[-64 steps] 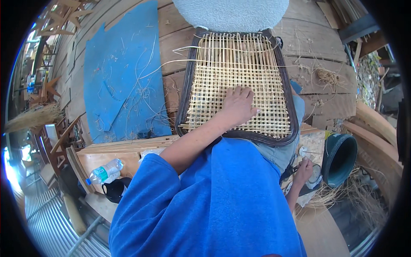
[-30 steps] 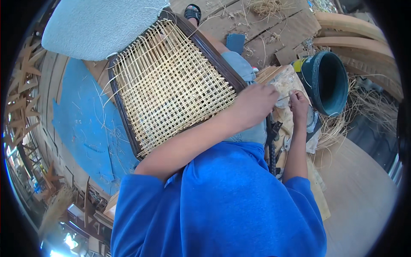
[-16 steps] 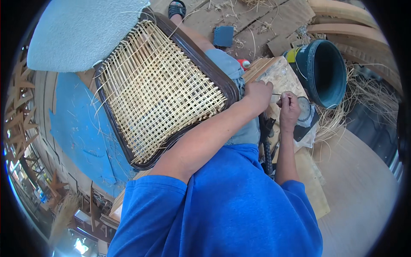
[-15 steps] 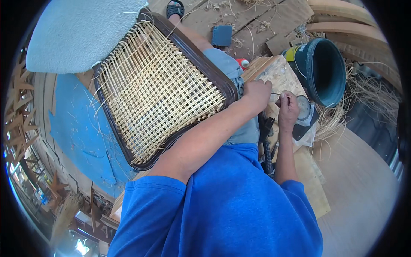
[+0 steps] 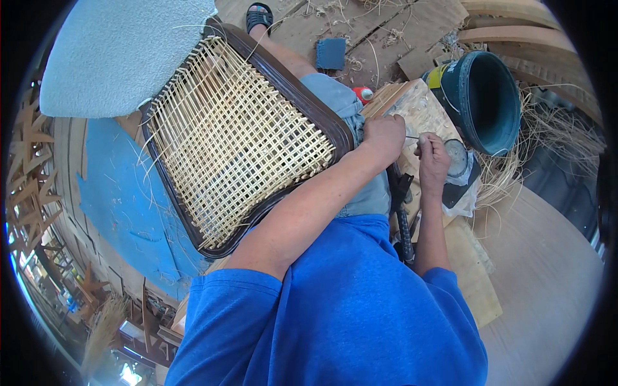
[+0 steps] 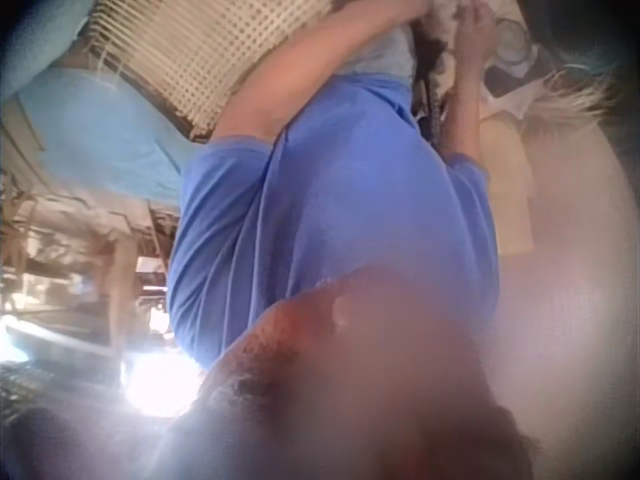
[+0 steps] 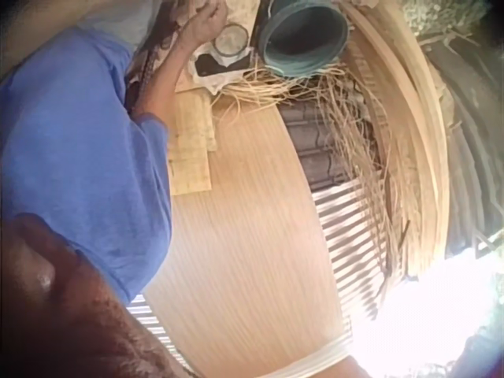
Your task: Weaving and trimming cane material to reupholster a chair seat.
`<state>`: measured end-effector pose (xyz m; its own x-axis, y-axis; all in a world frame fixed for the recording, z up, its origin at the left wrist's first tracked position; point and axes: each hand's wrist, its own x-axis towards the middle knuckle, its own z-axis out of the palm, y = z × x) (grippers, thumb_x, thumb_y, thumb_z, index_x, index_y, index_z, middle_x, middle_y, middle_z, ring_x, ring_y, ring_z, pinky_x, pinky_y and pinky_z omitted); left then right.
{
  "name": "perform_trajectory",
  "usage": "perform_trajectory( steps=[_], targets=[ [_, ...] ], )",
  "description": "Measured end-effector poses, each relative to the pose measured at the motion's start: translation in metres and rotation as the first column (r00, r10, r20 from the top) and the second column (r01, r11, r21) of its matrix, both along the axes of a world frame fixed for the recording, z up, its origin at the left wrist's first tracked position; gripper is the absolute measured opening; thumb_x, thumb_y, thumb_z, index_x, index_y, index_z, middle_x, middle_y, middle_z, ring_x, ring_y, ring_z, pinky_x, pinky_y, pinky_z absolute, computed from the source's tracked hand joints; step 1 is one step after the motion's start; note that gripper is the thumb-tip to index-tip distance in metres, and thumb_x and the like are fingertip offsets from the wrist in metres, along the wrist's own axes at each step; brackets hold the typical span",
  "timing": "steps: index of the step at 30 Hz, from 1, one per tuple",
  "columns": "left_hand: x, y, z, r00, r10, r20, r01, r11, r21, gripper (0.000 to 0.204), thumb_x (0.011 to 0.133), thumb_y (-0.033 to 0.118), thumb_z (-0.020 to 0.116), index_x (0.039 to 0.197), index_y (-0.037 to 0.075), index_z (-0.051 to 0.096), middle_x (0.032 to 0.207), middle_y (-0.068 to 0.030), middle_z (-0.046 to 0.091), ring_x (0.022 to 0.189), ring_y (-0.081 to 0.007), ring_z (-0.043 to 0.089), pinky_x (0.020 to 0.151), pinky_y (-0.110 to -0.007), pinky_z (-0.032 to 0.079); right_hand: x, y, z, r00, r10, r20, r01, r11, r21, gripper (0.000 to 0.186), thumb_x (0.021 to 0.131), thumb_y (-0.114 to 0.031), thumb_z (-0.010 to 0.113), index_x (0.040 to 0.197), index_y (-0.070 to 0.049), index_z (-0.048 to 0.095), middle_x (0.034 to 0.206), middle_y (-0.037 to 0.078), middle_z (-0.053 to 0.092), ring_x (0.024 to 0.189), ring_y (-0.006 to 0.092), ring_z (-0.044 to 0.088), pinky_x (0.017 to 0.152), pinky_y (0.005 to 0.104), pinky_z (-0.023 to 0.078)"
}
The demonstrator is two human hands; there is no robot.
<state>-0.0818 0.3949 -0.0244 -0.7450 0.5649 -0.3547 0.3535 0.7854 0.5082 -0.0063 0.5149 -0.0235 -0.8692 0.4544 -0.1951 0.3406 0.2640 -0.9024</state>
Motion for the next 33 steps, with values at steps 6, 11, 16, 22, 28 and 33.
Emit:
perform_trajectory(
  steps=[6,11,16,22,28,33],
  targets=[
    [0.001,0.000,-0.003,0.999,-0.002,-0.037,0.002,1.000,0.010,0.032,0.068,0.010,0.061,0.096,-0.001,0.052,0.088,-0.0162,0.061,0.081,-0.0294,0.062,0.066,-0.037,0.050,-0.006,0.004,-0.001,0.992,0.087,-0.090,-0.067,0.975,0.212,0.013,0.084,-0.012,0.058,0.087,0.000,0.061,0.070,0.000,0.054,0.060,0.0054,0.048,0.056,0.0199,0.042],
    [-0.001,0.003,-0.002,1.000,0.000,-0.017,0.000,1.000,-0.002,0.032,0.069,0.010,0.059,0.098,-0.002,0.052,0.090,-0.0163,0.061,0.082,-0.0294,0.062,0.067,-0.037,0.050,0.000,0.000,-0.005,0.967,0.251,0.029,-0.240,0.872,0.426,0.014,0.084,-0.012,0.058,0.087,0.002,0.060,0.071,0.000,0.055,0.059,0.0070,0.049,0.056,0.0195,0.042],
    [-0.002,0.003,0.000,1.000,-0.001,0.001,0.001,1.000,-0.006,0.036,0.069,0.008,0.058,0.102,-0.004,0.051,0.091,-0.0163,0.061,0.083,-0.0295,0.062,0.069,-0.037,0.050,-0.006,0.003,0.020,0.985,-0.165,0.059,0.169,0.983,-0.072,0.017,0.086,-0.016,0.057,0.089,0.001,0.058,0.071,0.003,0.056,0.054,0.0088,0.048,0.051,0.0205,0.040],
    [-0.001,0.000,0.004,1.000,-0.013,-0.020,0.013,1.000,-0.028,0.045,0.067,0.008,0.061,0.107,-0.006,0.046,0.092,-0.0173,0.061,0.084,-0.0286,0.062,0.068,-0.036,0.050,-0.005,0.018,0.023,0.906,-0.402,0.136,0.417,0.782,-0.464,0.015,0.086,-0.019,0.056,0.086,-0.004,0.052,0.068,0.002,0.053,0.054,0.0107,0.049,0.048,0.0225,0.039],
    [0.003,-0.012,0.017,1.000,-0.008,0.003,0.008,0.997,0.075,0.041,0.068,0.009,0.059,0.103,-0.008,0.047,0.084,-0.0182,0.060,0.078,-0.0294,0.062,0.062,-0.038,0.050,0.004,0.035,0.023,0.918,-0.373,0.136,0.338,0.558,-0.758,0.012,0.086,-0.018,0.057,0.089,-0.008,0.052,0.074,0.000,0.050,0.061,0.0095,0.047,0.052,0.0236,0.038],
    [-0.039,-0.067,0.094,0.993,0.001,-0.118,0.033,0.957,0.287,0.021,0.070,0.007,0.056,0.090,0.003,0.060,0.080,-0.0123,0.060,0.082,-0.0270,0.060,0.064,-0.037,0.049,-0.003,0.058,0.035,0.941,-0.336,-0.035,0.088,0.343,-0.935,0.014,0.089,-0.021,0.051,0.092,-0.008,0.048,0.077,0.000,0.048,0.059,0.0089,0.045,0.051,0.0231,0.038]
  ],
)
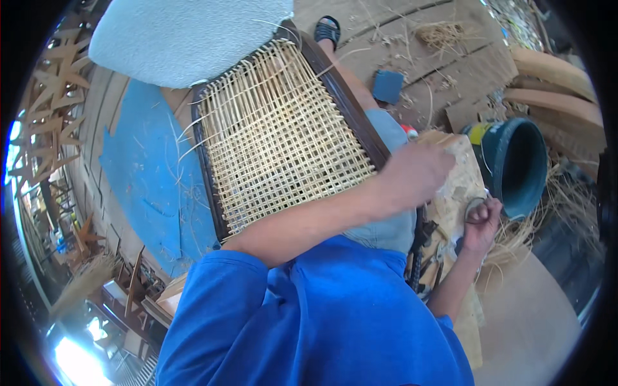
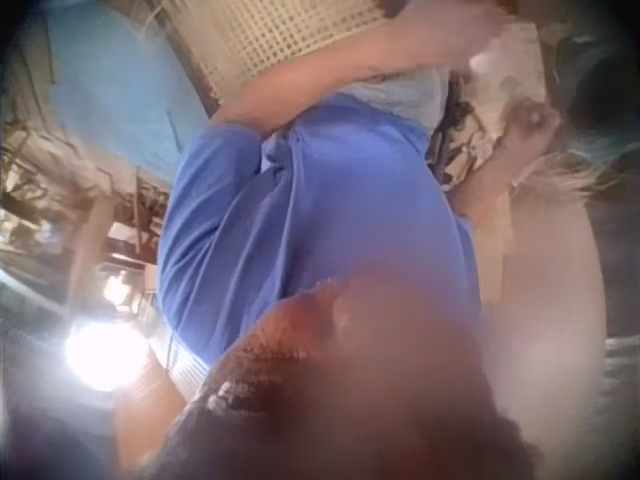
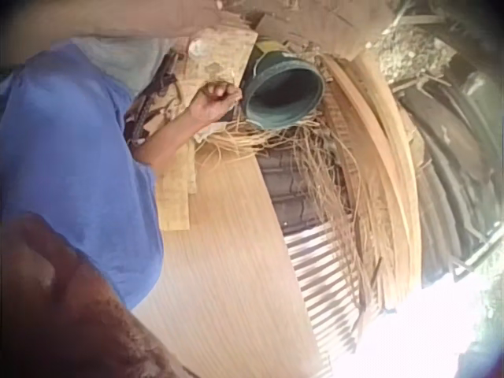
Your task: Weaving and trimming cane material to reupholster a chair seat.
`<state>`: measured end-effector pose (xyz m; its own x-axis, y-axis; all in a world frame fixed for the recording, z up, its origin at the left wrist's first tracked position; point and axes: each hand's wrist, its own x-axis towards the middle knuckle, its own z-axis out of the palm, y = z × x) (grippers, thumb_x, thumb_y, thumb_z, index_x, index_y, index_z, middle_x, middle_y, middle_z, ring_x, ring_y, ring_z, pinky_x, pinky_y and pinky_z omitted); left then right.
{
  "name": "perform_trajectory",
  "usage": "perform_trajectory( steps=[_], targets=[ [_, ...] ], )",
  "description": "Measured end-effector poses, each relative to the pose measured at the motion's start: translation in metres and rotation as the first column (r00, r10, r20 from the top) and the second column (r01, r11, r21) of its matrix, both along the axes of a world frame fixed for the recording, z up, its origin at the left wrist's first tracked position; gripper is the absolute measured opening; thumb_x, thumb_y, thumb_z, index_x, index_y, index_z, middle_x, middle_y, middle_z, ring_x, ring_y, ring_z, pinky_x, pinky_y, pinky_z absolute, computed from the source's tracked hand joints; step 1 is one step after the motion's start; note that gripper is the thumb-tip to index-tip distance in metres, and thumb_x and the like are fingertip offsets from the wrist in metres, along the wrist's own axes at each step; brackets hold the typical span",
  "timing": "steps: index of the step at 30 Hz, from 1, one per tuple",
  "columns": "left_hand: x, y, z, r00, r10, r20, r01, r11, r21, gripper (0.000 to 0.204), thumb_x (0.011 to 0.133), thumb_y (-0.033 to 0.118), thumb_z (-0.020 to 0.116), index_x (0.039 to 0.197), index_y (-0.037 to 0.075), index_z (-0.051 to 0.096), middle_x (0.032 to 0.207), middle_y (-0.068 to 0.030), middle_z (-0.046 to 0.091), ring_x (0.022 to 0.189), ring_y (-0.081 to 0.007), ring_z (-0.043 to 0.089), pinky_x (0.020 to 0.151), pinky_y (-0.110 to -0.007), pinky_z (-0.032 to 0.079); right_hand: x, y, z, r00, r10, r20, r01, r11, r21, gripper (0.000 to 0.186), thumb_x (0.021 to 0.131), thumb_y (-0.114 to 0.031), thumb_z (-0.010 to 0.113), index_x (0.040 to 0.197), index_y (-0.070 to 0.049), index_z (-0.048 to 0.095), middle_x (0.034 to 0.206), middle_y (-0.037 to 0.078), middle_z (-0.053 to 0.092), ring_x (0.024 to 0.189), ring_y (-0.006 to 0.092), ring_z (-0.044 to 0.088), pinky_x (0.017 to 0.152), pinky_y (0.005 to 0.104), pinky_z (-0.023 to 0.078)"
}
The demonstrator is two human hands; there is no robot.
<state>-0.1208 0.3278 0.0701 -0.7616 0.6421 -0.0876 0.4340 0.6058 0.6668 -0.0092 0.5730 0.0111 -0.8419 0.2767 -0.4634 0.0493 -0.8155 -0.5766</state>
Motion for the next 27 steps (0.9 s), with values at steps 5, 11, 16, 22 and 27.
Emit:
perform_trajectory(
  steps=[5,11,16,22,27],
  targets=[
    [-0.088,-0.091,-0.055,0.672,0.538,-0.509,-0.440,0.843,0.309,0.011,0.077,0.013,0.054,0.084,0.005,0.059,0.078,-0.0098,0.058,0.079,-0.0283,0.057,0.070,-0.037,0.046,-0.074,-0.026,0.020,0.963,0.104,-0.247,-0.122,0.991,-0.058,0.012,0.091,-0.016,0.048,0.097,-0.006,0.049,0.083,0.002,0.048,0.065,0.0118,0.044,0.057,0.0252,0.038],
    [-0.114,-0.118,-0.087,0.737,0.647,-0.192,-0.611,0.761,0.218,0.015,0.080,0.014,0.057,0.088,0.002,0.061,0.088,-0.0121,0.062,0.078,-0.0281,0.059,0.071,-0.034,0.047,-0.163,-0.086,0.010,0.956,0.185,-0.227,-0.188,0.982,0.011,0.018,0.088,-0.015,0.053,0.103,-0.006,0.053,0.088,0.002,0.053,0.066,0.0126,0.044,0.058,0.0265,0.039],
    [-0.128,-0.132,-0.080,0.690,0.707,0.152,-0.719,0.647,0.253,0.017,0.078,0.014,0.059,0.090,0.001,0.063,0.076,-0.0065,0.063,0.065,-0.0153,0.059,0.063,-0.027,0.047,-0.209,-0.138,-0.018,0.905,0.382,-0.186,-0.363,0.923,0.132,0.018,0.084,-0.014,0.058,0.101,-0.007,0.058,0.085,0.004,0.058,0.071,0.0153,0.051,0.059,0.0273,0.041],
    [-0.140,-0.146,-0.084,0.525,0.573,0.629,-0.799,0.586,0.133,0.017,0.078,0.014,0.061,0.087,0.000,0.063,0.070,-0.0008,0.060,0.057,-0.0056,0.052,0.054,-0.018,0.042,-0.234,-0.183,-0.042,0.851,0.502,-0.153,-0.478,0.862,0.169,0.015,0.086,-0.012,0.055,0.100,-0.007,0.057,0.087,0.005,0.060,0.071,0.0164,0.053,0.059,0.0288,0.043],
    [-0.143,-0.148,-0.094,0.486,0.530,0.695,-0.834,0.519,0.188,0.013,0.073,0.012,0.058,0.078,0.000,0.061,0.065,-0.0017,0.057,0.053,-0.0062,0.050,0.049,-0.018,0.039,-0.244,-0.198,-0.052,0.832,0.542,-0.115,-0.511,0.831,0.221,0.014,0.086,-0.012,0.053,0.099,-0.006,0.057,0.088,0.005,0.060,0.070,0.0163,0.053,0.059,0.0290,0.043]
  ],
)
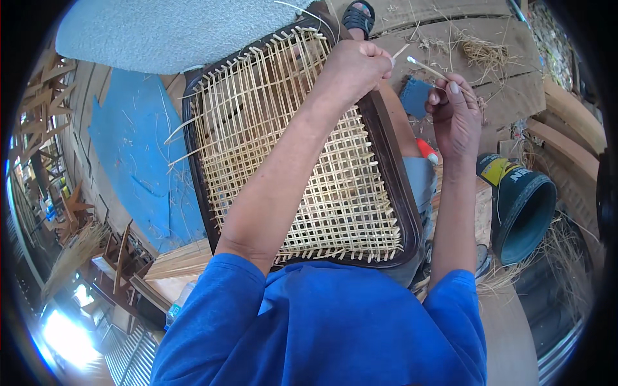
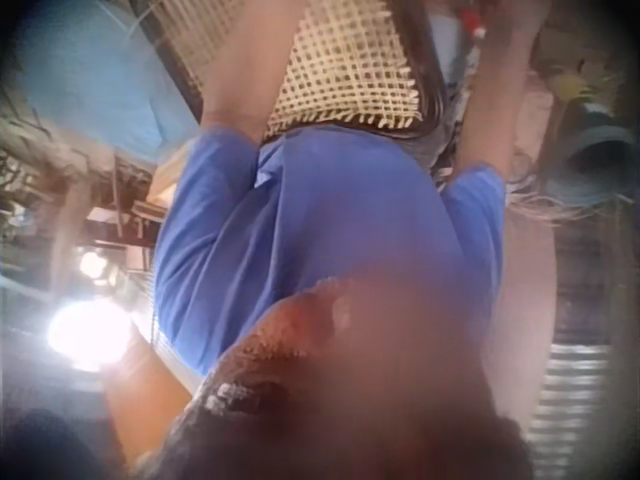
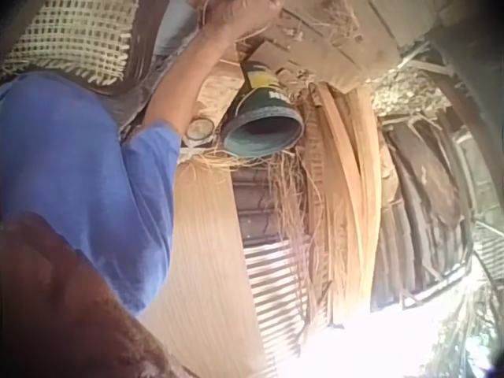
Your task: Weaving and trimming cane material to reupholster a chair seat.
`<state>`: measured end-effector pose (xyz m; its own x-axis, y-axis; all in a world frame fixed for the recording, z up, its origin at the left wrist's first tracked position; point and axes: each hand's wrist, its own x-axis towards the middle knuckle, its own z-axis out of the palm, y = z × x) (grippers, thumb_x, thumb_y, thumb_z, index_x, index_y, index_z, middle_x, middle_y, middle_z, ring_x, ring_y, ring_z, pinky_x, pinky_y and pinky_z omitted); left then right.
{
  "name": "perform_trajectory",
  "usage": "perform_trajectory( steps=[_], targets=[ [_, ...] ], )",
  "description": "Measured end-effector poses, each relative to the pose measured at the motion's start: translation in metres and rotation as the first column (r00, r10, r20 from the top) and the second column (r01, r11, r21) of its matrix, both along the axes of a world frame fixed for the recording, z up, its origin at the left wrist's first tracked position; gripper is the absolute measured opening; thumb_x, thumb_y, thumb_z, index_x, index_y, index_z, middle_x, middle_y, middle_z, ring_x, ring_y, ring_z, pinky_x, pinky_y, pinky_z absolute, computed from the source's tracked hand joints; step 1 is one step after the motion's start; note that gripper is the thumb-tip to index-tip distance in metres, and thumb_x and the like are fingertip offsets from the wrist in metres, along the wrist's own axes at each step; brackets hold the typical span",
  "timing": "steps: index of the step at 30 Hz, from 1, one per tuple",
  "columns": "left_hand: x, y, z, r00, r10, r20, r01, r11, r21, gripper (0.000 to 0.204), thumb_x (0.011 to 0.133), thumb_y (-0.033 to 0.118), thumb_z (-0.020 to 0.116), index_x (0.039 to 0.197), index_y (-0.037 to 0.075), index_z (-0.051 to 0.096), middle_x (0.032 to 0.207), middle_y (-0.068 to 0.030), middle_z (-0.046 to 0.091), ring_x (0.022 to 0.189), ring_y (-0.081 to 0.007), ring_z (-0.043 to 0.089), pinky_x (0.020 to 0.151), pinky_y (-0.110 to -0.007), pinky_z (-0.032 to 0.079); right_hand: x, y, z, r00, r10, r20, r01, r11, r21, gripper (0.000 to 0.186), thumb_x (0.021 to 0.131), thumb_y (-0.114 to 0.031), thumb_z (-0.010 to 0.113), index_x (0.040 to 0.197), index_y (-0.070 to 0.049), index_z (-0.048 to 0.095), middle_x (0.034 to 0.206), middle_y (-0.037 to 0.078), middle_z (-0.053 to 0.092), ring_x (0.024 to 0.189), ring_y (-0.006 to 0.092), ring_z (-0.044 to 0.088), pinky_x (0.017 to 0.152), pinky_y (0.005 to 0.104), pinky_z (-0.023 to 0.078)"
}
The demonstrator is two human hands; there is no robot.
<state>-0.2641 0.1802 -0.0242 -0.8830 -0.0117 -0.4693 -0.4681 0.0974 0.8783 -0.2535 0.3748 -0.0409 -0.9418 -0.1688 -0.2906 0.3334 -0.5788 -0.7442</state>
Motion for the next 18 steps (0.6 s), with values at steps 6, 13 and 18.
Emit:
perform_trajectory(
  steps=[6,13,18],
  targets=[
    [0.0000,0.0025,0.0019,1.000,0.018,-0.022,-0.020,0.996,-0.087,0.021,0.068,0.018,0.056,0.073,-0.001,0.063,0.060,-0.0055,0.058,0.054,-0.0128,0.055,0.053,-0.026,0.044,-0.0041,-0.0070,-0.0021,1.000,0.018,0.011,-0.018,1.000,0.010,0.015,0.086,-0.012,0.054,0.099,-0.005,0.056,0.088,0.005,0.060,0.070,0.0155,0.053,0.059,0.0280,0.042],
    [0.0008,0.0026,0.0057,0.999,0.040,-0.019,-0.041,0.994,-0.104,0.021,0.068,0.019,0.056,0.073,-0.001,0.062,0.057,-0.0058,0.057,0.053,-0.0124,0.054,0.052,-0.026,0.043,-0.0075,-0.0046,-0.0079,1.000,-0.005,0.022,0.006,1.000,-0.017,0.015,0.086,-0.012,0.055,0.099,-0.005,0.057,0.087,0.005,0.060,0.069,0.0150,0.053,0.059,0.0275,0.043],
    [-0.0015,0.0032,0.0017,1.000,0.023,-0.019,-0.024,0.995,-0.102,0.020,0.068,0.019,0.057,0.072,0.000,0.062,0.057,-0.0057,0.056,0.051,-0.0121,0.054,0.050,-0.026,0.042,-0.0041,-0.0093,-0.0050,1.000,0.013,0.029,-0.013,1.000,-0.005,0.014,0.086,-0.011,0.055,0.099,-0.005,0.057,0.087,0.005,0.060,0.069,0.0151,0.054,0.058,0.0272,0.043]
  ],
)
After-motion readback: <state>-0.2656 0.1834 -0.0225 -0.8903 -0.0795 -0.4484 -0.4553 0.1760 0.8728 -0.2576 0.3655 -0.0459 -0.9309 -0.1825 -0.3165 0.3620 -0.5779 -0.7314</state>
